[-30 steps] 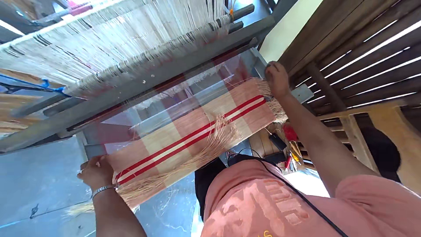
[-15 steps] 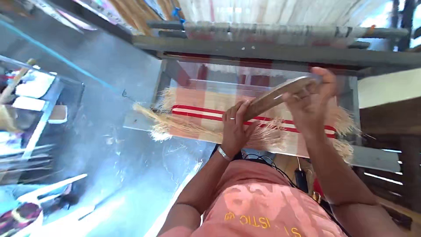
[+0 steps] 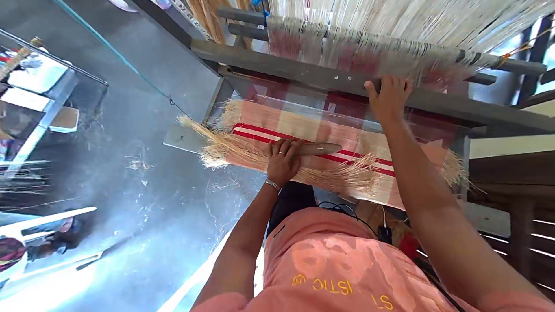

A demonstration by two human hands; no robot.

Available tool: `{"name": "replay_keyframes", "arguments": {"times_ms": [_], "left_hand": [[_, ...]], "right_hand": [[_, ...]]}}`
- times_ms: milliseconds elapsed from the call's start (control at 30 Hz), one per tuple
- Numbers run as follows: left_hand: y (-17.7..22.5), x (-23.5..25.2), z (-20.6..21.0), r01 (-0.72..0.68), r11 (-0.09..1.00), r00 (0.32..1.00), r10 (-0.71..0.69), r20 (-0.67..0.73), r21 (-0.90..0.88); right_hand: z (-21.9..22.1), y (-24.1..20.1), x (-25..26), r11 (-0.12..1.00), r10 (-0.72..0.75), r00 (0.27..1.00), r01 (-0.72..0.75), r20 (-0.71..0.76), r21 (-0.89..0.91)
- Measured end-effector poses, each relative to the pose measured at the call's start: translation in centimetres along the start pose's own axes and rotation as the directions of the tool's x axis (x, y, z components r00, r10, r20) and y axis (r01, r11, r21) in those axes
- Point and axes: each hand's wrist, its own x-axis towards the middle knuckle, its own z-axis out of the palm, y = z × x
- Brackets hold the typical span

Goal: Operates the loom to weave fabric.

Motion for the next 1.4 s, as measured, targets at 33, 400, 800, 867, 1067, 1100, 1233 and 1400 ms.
{"name": "replay_keyframes", "arguments": {"times_ms": [33,400,800,867,1067,1100,1233,1400], "left_hand": [[0.1,0.0,0.1,0.000,1.000,1.000,0.001,-0.019,0.005],[-0.5,-0.1,0.6,-0.018,0.998,0.998,0.021,-0.054,0.054],[-0.4,0.1,0.4,0.029,0.999,0.999,-0.030,0.014,0.034],[-0.4,0.0,0.6,0.041,0.999,0.999,-0.041,0.013,0.024],[-0.9,0.1,1.1,0.005,0.999,1.000,-0.005,-0.010,0.035],[-0.9,0.1,1.3,0.002,0.999,1.000,-0.002,-0.014,0.034],[-1.1,0.1,1.2,0.020,1.000,0.999,-0.021,0.031,0.016],[-1.0,-0.1,1.1,0.037,0.999,0.999,-0.038,0.033,0.009]], "right_hand": [[0.3,-0.2,-2.0,1.000,-0.002,1.000,0.002,-0.018,-0.016],[0.6,-1.5,-6.9,0.998,0.018,0.999,-0.019,-0.026,-0.060],[-1.2,-2.4,-8.9,0.996,0.059,0.986,-0.047,0.158,-0.080],[-1.1,-2.3,-8.8,0.994,0.065,0.984,-0.049,0.166,-0.100],[-1.1,-2.5,-8.4,0.989,0.106,0.973,-0.082,0.204,-0.126],[-1.1,-2.4,-8.2,0.988,0.109,0.973,-0.083,0.205,-0.128],[-1.0,-2.3,-7.9,0.988,0.110,0.969,-0.082,0.220,-0.132],[-0.9,-2.9,-8.2,0.985,0.134,0.969,-0.109,0.209,-0.131]]}}
